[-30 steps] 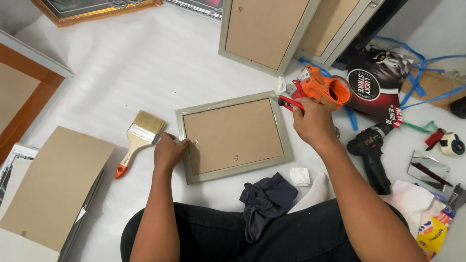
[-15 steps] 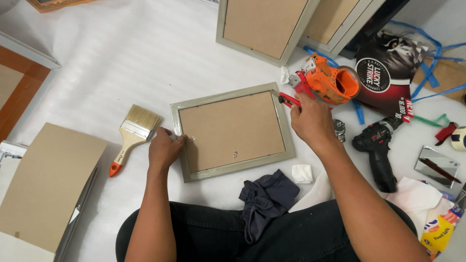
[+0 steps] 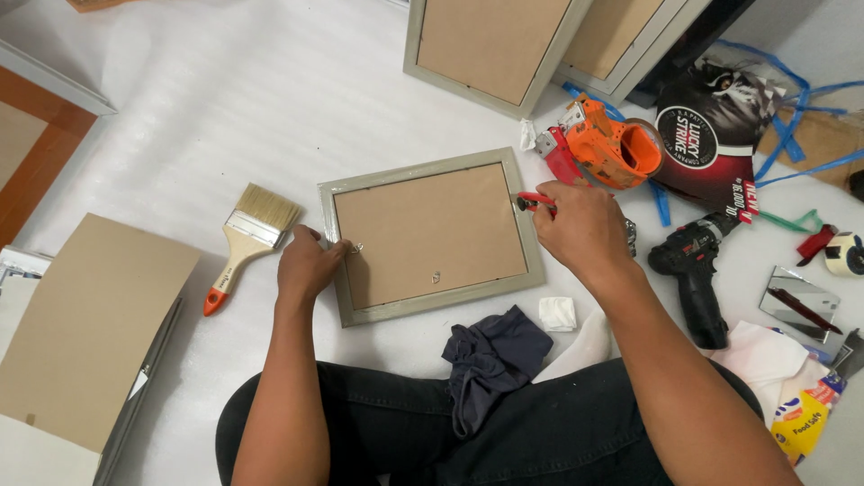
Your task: Assembling a picture frame by cleaning the glass, applying adhesive, and fitting the artwork and backing
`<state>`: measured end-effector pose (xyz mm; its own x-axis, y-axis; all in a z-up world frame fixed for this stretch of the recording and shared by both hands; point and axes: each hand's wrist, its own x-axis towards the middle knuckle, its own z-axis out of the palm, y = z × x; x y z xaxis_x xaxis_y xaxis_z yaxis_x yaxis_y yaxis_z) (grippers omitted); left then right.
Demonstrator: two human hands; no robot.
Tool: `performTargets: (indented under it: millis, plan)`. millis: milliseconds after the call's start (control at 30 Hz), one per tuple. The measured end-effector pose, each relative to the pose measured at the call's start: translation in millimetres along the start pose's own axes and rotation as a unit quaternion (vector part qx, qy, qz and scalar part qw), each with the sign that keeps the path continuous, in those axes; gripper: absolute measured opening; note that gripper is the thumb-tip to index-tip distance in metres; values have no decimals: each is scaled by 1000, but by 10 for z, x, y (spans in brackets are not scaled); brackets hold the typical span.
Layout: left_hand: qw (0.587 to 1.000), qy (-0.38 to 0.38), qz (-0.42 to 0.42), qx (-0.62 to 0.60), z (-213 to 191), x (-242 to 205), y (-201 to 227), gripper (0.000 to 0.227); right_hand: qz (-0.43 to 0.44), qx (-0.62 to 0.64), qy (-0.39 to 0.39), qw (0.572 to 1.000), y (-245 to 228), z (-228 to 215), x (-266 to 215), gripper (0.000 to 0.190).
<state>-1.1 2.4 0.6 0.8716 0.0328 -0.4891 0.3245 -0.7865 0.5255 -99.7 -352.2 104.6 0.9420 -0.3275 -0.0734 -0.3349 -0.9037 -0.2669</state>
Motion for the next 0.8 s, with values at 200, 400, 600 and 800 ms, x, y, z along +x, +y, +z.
performTargets:
  millis: [200,400,600,800]
  plan:
    - [1000,-16,6,-11,-22,16,-5,60,41,-9,-43,998,-8,-140,-126,36]
    - [1000,-18,12,-12,-5,28,-39,58,42,-24,-54,997,-73,-290,-255,36]
    - [1000,-18,24,-10,26,77,-75,59,47,-52,-97,993,-68,-332,-287,36]
    - [1000,-15,25,-4,45,85,-91,58,60,-85,-156,982,-147,-479,-373,37]
